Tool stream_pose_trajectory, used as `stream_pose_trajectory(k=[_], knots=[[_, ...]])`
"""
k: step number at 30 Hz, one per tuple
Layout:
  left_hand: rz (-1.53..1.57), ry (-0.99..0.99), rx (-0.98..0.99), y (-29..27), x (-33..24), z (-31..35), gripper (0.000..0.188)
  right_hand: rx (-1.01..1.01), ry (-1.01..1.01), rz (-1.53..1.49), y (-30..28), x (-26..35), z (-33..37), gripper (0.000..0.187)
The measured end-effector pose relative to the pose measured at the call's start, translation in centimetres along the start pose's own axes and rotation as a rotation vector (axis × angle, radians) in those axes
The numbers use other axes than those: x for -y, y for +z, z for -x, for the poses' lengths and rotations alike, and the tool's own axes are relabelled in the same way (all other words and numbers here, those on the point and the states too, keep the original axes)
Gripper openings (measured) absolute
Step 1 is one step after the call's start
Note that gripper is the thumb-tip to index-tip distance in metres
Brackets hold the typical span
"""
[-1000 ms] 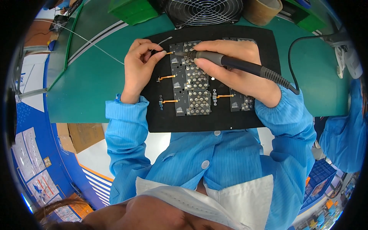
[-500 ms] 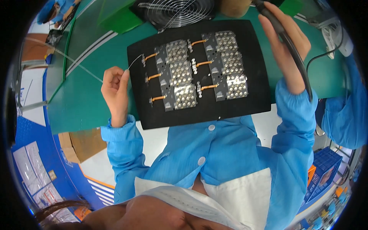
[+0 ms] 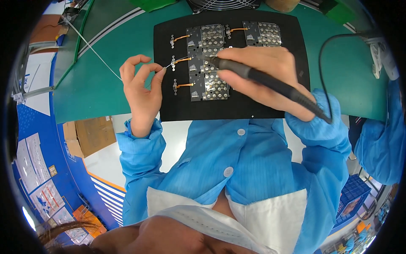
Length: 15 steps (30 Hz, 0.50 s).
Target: The person solders components onto a series of circuit boards at a workstation. This is done using a soldering iron and solder wire.
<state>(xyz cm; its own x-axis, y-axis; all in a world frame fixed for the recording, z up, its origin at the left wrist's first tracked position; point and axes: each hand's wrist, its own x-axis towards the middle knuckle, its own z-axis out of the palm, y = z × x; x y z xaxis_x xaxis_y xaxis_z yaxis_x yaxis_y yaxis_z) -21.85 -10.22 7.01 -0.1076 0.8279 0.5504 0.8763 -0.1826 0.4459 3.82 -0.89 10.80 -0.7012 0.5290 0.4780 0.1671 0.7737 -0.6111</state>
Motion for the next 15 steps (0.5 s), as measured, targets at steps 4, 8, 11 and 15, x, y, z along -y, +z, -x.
stream_pose_trajectory(k=[4,8,11,15], knots=[[-0.022,0.016,0.018,0.1,-0.5,0.2,0.013,-0.042,-0.035,-0.018,1.9,-1.1,0.2,0.029],[0.01,0.009,0.014,0.1,-0.4,0.4,0.013,-0.065,-0.04,-0.036,2.4,-1.3,0.3,0.028],[0.011,0.008,0.015,0.2,-0.3,0.5,0.013,-0.038,-0.02,-0.026,2.3,-1.3,0.4,0.028],[0.014,0.02,0.016,0.3,-0.3,0.3,0.013,-0.057,-0.059,-0.033,2.7,-1.8,0.5,0.028]])
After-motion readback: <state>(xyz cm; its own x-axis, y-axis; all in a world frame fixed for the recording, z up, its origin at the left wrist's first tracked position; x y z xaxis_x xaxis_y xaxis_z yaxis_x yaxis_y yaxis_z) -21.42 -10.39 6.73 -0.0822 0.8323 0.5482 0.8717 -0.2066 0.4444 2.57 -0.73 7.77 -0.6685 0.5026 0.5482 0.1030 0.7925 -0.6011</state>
